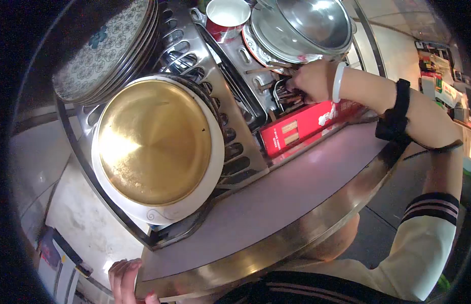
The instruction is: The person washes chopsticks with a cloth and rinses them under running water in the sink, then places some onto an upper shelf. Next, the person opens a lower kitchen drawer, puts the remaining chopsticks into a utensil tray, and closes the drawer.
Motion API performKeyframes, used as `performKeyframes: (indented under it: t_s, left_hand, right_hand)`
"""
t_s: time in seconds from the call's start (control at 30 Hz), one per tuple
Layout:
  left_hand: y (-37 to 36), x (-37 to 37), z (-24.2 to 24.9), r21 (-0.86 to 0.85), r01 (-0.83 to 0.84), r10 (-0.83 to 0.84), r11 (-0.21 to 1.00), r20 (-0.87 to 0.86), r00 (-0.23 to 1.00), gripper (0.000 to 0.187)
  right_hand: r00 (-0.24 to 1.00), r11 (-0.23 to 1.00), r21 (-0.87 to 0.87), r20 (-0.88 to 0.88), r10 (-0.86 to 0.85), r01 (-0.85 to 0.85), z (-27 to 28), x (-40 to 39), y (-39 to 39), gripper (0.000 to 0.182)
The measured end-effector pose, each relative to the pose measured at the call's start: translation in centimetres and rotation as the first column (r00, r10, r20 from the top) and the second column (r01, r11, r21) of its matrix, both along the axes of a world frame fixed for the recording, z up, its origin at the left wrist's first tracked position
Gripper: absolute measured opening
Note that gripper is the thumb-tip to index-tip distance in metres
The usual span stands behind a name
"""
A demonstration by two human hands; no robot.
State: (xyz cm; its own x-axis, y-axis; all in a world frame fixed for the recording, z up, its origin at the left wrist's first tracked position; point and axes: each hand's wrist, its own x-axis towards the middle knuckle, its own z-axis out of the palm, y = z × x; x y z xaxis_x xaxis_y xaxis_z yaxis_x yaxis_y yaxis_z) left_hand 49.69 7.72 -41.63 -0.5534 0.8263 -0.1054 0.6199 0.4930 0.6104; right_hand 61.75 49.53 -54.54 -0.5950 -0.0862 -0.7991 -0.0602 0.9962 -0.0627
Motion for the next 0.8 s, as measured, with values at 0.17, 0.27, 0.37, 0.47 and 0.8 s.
performKeyframes:
  t_s: [0.17, 0.27, 0.37, 0.47, 0.8]
  left_hand:
    - [-0.1, -0.2, -0.2, 0.013, -0.012, 0.012, 1.000, 0.006, 1.000, 0.039]
    - [-0.1, -0.1, -0.2, 0.000, -0.014, 0.014, 1.000, 0.005, 1.000, 0.039]
    - [-0.2, 0.1, -0.1, -0.016, -0.006, 0.006, 1.000, 0.003, 1.000, 0.038]
    - [-0.2, 0.1, -0.2, -0.009, -0.012, 0.013, 1.000, 0.009, 1.000, 0.037]
    - [0.0, 0.3, -0.1, -0.014, -0.025, 0.025, 1.000, -0.012, 1.000, 0.036]
  right_hand:
    - [0.993, 0.997, 0.002, -0.089, 0.079, -0.080, -0.8, 0.1, -0.1, 0.032]
    - [0.980, 0.998, -0.010, -0.189, -0.056, 0.055, 1.0, 0.2, -0.3, 0.028]
    - [0.985, 0.993, -0.083, -0.143, -0.099, 0.087, 3.2, 0.4, 0.6, 0.024]
    - [0.977, 0.978, -0.082, 0.107, -0.182, 0.191, 4.7, 0.5, 0.5, 0.027]
    - [0.842, 0.935, -0.232, 0.528, -0.111, 0.268, 5.5, 1.3, 1.7, 0.041]
